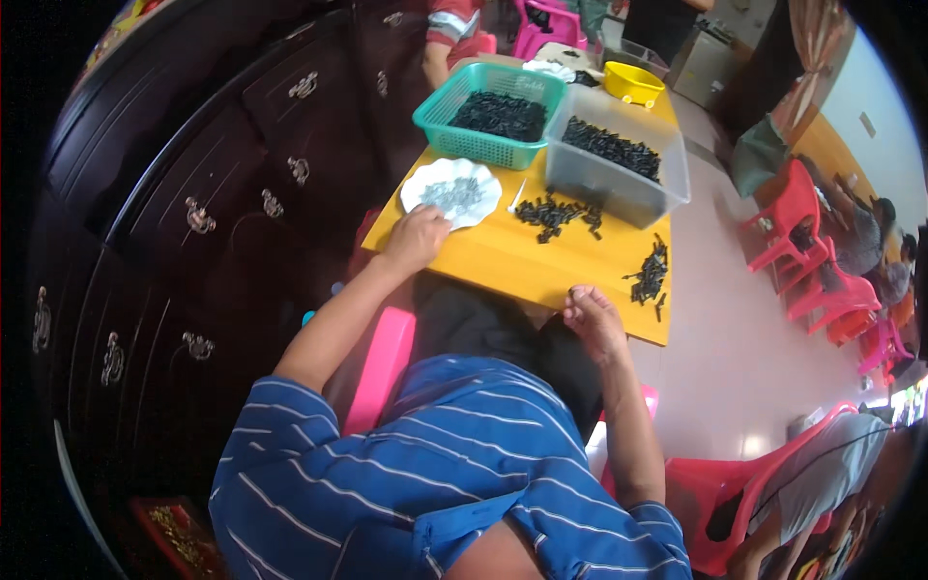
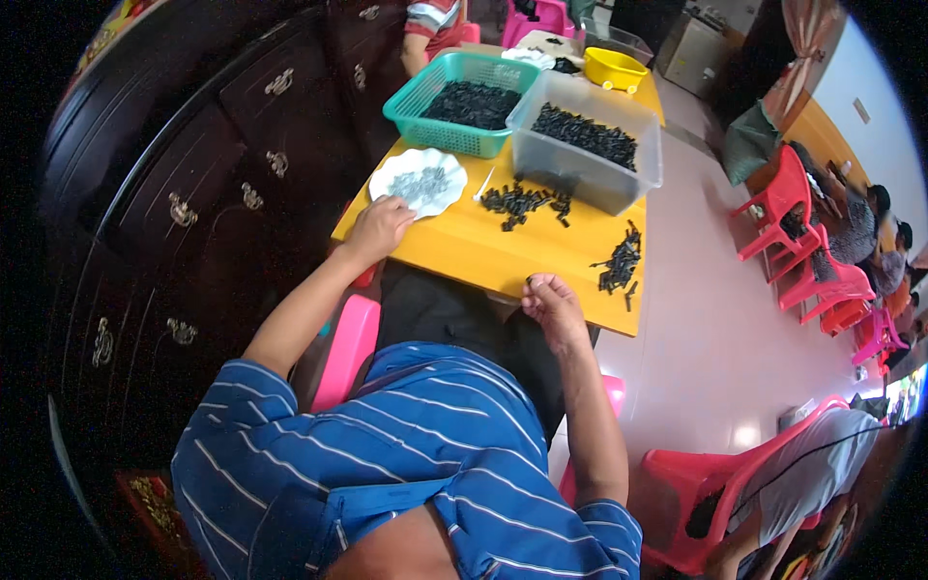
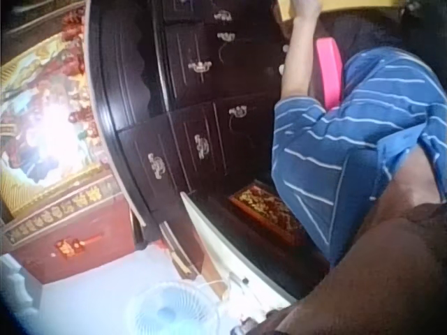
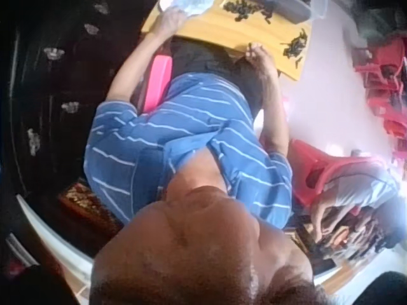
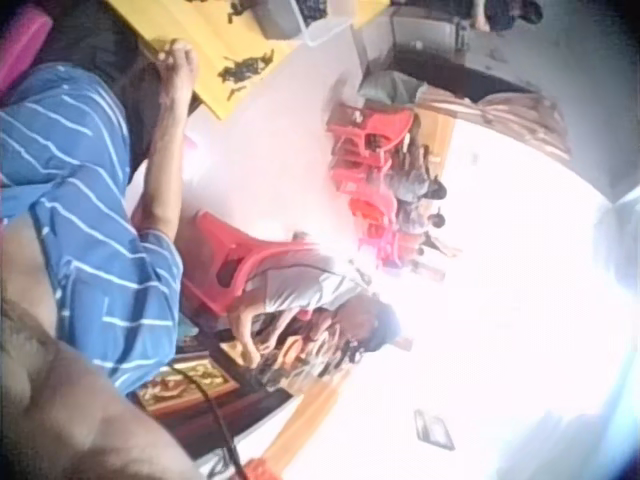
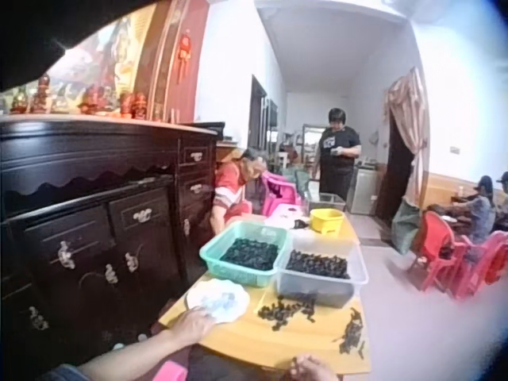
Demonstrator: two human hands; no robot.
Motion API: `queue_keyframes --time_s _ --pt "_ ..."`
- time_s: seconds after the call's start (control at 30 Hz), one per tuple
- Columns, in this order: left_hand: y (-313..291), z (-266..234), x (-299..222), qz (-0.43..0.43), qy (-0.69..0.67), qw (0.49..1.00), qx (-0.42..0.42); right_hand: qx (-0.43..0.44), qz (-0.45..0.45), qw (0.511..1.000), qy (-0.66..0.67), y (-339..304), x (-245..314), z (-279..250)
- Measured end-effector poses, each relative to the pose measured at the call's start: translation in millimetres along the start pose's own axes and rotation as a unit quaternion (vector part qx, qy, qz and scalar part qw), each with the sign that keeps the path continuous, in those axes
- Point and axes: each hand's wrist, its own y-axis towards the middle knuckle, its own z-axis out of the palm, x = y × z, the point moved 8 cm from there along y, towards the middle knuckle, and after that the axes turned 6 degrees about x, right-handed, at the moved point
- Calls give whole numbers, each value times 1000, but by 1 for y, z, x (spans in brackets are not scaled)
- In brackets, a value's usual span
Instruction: Assembling small plastic components by hand at a workbench.
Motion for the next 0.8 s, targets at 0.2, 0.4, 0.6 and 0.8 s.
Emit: queue_keyframes --time_s 0.2,0.4,0.6,0.8 --pt "4 -14 -8 -52 -118 989 -74 1 12 1000 -15 0 -4 -1" --pt "13 -15 -83 20 -179 984 -10 35 14 998 -57 -5 -9 22" --pt "1 17 -164 90 -148 978 118 70 12 991 -115 -5 -19 33" --pt "-2 23 -168 63 -148 980 121 75 -15 989 -128 -8 -14 42"
